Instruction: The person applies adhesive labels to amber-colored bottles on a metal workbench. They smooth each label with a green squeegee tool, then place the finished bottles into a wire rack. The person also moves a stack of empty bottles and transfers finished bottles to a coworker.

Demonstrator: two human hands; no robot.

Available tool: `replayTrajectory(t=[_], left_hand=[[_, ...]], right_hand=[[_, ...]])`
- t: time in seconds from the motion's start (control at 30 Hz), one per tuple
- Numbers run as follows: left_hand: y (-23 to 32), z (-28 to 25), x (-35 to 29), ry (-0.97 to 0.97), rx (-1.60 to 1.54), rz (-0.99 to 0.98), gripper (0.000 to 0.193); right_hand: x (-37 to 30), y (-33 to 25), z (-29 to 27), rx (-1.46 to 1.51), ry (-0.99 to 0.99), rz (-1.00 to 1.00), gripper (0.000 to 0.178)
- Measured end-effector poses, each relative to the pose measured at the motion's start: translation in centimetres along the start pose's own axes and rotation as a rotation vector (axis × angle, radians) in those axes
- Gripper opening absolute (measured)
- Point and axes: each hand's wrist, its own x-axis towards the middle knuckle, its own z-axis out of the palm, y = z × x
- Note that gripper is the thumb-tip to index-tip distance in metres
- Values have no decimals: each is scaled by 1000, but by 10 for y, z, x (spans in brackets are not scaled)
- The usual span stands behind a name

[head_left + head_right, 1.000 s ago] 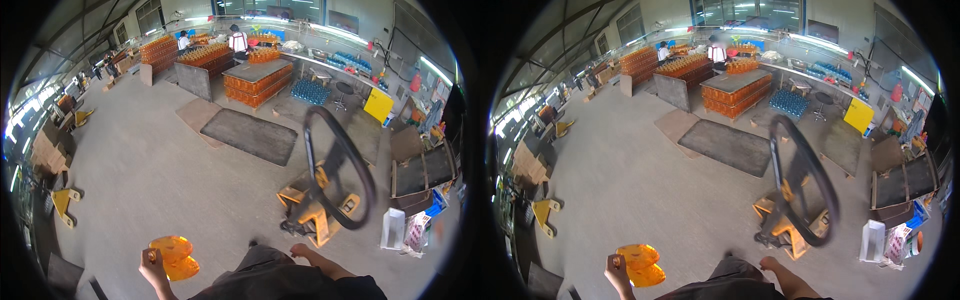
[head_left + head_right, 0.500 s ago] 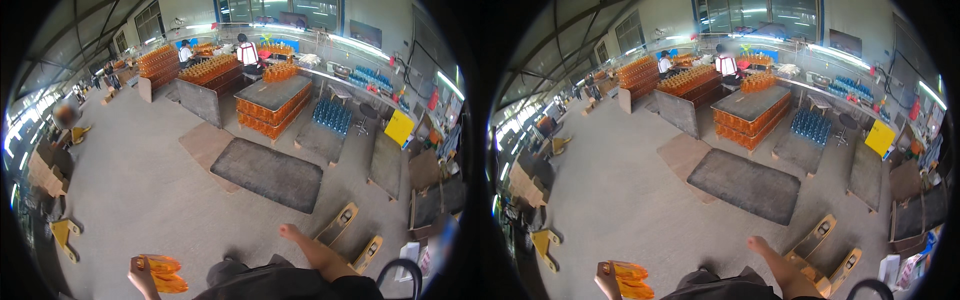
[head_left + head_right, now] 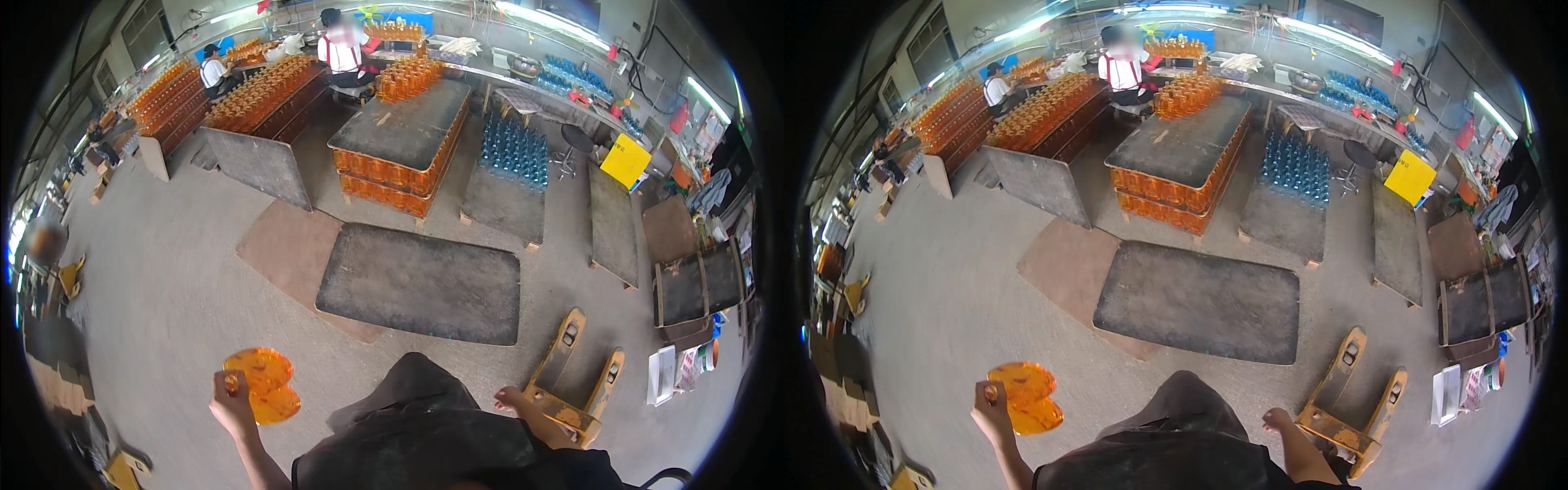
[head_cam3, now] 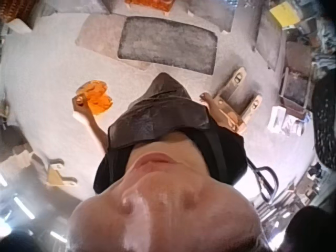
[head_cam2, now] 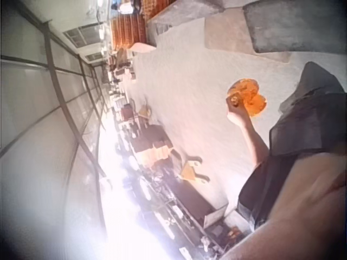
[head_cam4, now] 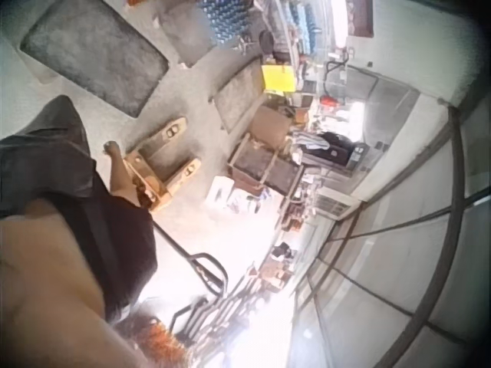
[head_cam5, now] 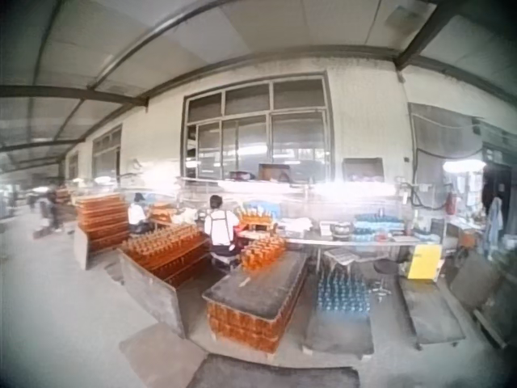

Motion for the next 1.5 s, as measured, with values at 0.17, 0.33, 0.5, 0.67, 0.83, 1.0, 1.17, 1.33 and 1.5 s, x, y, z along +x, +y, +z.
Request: replayTrajectory(t=[0.17, 0.33, 0.5, 0.67, 0.83, 1.0, 1.17, 1.33, 1.5], left_hand=[[71, 102, 166, 2, -139, 202, 13], [130, 202, 297, -30, -173, 227, 11], [204, 269, 401, -97, -143, 200, 11], [260, 349, 518, -183, -147, 284, 13], [307, 436, 640, -218, -223, 408, 16], [347, 550, 770, -283, -362, 539, 18], [407, 660, 886, -327, -378, 669, 22], [456, 760, 986, -293, -364, 775, 24], [514, 817, 1061, -214, -422, 843, 23]], right_hand=[[35, -95, -18, -117, -111, 147, 24], [175, -262, -72, -182, 24, -142, 24], [247, -504, -164, -94, 317, -680, 31], [230, -672, -229, 427, 140, -636, 31], [320, -663, -235, 533, -16, -377, 32], [352, -598, -226, 779, 174, 86, 17], [331, -634, -199, 683, 189, 278, 18], [340, -746, -211, 591, 111, 234, 19], [477, -846, -271, 441, 137, -51, 23]])
